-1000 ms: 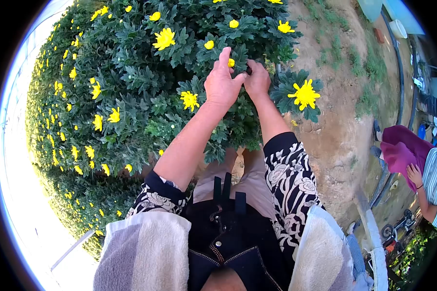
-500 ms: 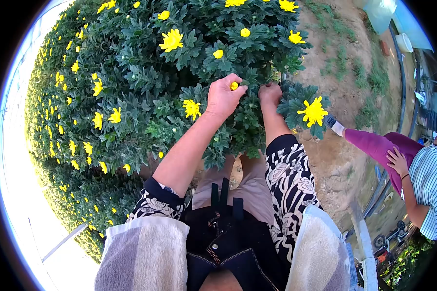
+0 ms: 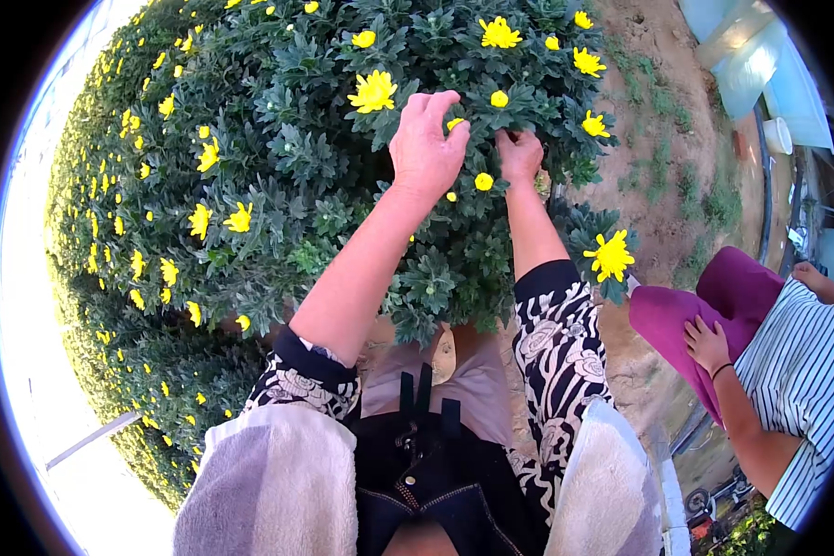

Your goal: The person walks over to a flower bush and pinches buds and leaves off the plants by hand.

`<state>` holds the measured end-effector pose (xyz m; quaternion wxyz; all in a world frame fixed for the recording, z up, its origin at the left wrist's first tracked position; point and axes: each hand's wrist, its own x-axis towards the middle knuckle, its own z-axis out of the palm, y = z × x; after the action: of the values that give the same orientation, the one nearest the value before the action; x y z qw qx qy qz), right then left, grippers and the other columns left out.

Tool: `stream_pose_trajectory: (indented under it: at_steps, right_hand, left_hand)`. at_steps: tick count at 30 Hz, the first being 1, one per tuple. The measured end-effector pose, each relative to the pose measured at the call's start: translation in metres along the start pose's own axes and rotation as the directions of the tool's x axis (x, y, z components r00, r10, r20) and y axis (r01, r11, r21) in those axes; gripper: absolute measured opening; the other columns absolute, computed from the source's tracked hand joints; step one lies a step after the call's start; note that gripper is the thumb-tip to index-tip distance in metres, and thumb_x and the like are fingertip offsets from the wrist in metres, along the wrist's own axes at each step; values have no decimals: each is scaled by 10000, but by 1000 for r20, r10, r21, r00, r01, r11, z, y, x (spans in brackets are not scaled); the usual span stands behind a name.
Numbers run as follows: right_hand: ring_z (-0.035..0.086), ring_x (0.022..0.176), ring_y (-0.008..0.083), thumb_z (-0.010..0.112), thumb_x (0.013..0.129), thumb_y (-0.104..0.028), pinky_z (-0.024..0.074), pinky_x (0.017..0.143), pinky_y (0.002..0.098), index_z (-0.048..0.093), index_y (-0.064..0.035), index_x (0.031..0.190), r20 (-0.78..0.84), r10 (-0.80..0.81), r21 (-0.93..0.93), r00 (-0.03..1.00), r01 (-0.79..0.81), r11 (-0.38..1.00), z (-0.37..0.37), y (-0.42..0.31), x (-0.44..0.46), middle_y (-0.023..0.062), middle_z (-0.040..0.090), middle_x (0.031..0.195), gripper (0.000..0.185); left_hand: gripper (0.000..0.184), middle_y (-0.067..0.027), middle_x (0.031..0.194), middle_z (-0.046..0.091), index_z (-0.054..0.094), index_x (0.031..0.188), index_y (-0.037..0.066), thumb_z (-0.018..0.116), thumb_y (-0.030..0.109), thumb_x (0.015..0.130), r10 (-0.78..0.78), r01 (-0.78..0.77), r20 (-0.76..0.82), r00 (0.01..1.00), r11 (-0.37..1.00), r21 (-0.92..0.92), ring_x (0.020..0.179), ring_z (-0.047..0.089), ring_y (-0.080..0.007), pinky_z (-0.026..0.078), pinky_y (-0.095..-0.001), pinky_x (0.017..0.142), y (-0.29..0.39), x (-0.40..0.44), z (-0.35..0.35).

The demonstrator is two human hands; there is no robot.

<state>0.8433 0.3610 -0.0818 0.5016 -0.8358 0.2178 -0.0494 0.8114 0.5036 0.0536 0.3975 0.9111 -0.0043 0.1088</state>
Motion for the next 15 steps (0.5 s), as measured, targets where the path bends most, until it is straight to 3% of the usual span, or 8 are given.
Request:
stream_pose_trajectory:
  at_steps: [2, 3, 6, 8, 10, 11, 13, 15]
  right_hand:
    - [705, 844, 228, 749, 778, -175, 520, 764, 341, 726, -50, 997, 45, -57, 200, 997, 46, 979, 7, 12, -10, 118, 741, 910, 253]
    - [693, 851, 192, 750, 776, -133, 516, 774, 326, 723, -37, 1009, 92, -1, 280, 996, -25, 960, 10, 17, -12, 95, 743, 937, 254]
    - [653, 876, 142, 720, 803, -17, 500, 799, 296, 691, 27, 1054, 174, 135, 517, 976, -207, 831, 28, 51, -4, 65, 724, 998, 257]
    - [641, 857, 143, 688, 820, 27, 500, 762, 295, 680, 39, 1063, 163, 79, 614, 983, -164, 772, 26, 56, 2, 54, 718, 984, 244]
    - [670, 823, 182, 720, 814, -76, 505, 736, 319, 690, 31, 1042, 166, 116, 601, 979, -194, 775, 29, 84, 17, 89, 731, 951, 253]
    - [682, 821, 221, 738, 793, -148, 507, 735, 342, 695, 24, 1027, 80, 181, 418, 980, -198, 887, 42, 126, 32, 115, 733, 935, 293]
    - [695, 858, 330, 770, 710, -324, 506, 757, 405, 710, -3, 969, -55, 228, 145, 972, -218, 965, 22, 95, 17, 185, 722, 914, 417]
    - [682, 918, 362, 774, 693, -302, 505, 774, 422, 719, -21, 973, -67, 390, -160, 918, -396, 904, 2, 69, 6, 205, 713, 967, 401]
  left_hand:
    - [492, -94, 1133, 565, 579, 1248, 169, 689, 177, 769, 30, -59, 150, 988, 979, 193, 1077, 576, -274, 499, -398, 866, -2, 15, 3]
    - [549, -105, 1176, 554, 549, 1287, 198, 678, 159, 755, -39, -36, 295, 955, 970, 242, 1162, 526, -297, 486, -422, 911, 0, 19, 6]
    - [441, -115, 1129, 623, 621, 1218, 202, 666, 198, 780, -140, -25, 436, 889, 935, 353, 1017, 624, -334, 516, -430, 860, 0, 23, 21]
    - [379, -124, 1067, 651, 643, 1165, 186, 658, 197, 787, -134, -7, 411, 902, 946, 323, 972, 638, -340, 519, -436, 843, -3, 25, 27]
    - [321, -132, 1004, 678, 665, 1113, 170, 649, 196, 793, -121, 5, 391, 913, 958, 287, 926, 651, -345, 522, -441, 827, -7, 24, 30]
    - [281, -134, 964, 687, 667, 1078, 160, 644, 199, 801, -130, 38, 368, 921, 968, 247, 917, 653, -344, 520, -446, 817, -9, 20, 31]
    - [217, -125, 926, 696, 654, 1021, 139, 640, 213, 817, -154, 87, 359, 921, 977, 197, 912, 656, -341, 515, -454, 798, -9, 15, 28]
    - [211, -129, 919, 695, 649, 1013, 135, 643, 220, 820, -154, 96, 335, 930, 979, 181, 910, 656, -341, 515, -455, 795, -9, 9, 30]
